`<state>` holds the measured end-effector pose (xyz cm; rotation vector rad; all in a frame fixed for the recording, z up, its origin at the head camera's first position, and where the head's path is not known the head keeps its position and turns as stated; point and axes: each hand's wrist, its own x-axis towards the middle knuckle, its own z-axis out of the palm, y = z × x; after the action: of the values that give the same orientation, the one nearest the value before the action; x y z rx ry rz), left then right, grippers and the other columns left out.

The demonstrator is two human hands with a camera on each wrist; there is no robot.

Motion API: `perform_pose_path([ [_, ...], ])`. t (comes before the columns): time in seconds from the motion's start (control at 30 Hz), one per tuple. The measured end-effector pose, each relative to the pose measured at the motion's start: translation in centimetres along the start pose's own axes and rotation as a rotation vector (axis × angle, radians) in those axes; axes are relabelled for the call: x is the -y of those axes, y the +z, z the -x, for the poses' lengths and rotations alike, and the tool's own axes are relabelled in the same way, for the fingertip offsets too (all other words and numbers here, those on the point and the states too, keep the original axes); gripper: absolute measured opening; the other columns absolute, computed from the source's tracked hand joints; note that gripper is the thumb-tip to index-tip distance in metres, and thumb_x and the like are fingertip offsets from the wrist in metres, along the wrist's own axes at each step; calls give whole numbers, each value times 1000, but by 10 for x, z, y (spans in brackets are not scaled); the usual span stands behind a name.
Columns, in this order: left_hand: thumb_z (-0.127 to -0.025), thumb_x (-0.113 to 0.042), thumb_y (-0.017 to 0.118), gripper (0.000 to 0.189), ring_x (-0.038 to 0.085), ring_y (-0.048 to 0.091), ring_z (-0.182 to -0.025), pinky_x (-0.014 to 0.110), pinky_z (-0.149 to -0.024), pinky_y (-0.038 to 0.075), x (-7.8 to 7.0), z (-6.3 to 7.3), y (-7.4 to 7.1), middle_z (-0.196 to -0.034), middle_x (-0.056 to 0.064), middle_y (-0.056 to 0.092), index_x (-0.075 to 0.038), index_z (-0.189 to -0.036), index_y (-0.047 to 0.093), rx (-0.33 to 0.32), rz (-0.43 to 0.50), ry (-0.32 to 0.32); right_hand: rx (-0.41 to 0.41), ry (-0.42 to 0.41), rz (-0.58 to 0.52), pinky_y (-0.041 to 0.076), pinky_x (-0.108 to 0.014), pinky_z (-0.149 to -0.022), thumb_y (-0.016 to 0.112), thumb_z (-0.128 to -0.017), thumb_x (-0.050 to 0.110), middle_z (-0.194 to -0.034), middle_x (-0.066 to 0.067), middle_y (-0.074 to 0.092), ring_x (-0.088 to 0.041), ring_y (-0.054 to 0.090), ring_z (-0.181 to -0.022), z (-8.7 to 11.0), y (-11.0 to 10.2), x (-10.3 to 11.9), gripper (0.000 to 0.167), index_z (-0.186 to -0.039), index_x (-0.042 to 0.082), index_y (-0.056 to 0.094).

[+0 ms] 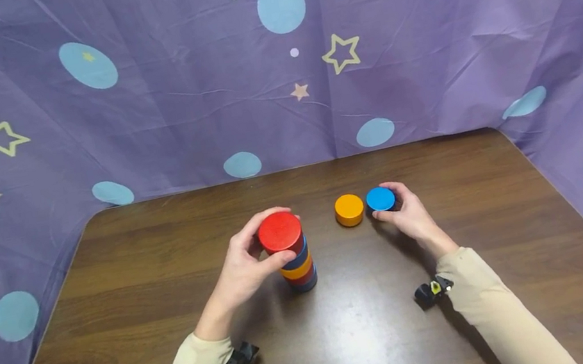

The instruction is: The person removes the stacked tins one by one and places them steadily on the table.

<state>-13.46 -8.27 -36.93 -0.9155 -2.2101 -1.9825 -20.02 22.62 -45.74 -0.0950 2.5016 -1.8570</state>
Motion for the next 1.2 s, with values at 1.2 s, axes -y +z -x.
perform_pose_path([
  [1.2, -82, -23, 80, 58, 23, 58, -105, 40, -91, 47, 4, 0, 2, -119, 5, 62, -7, -131, 55, -5, 16, 19, 63, 30, 8, 39, -15, -85, 69, -87, 1, -142, -30, 36, -39, 45, -118, 1, -3, -6, 72, -145, -6, 28],
])
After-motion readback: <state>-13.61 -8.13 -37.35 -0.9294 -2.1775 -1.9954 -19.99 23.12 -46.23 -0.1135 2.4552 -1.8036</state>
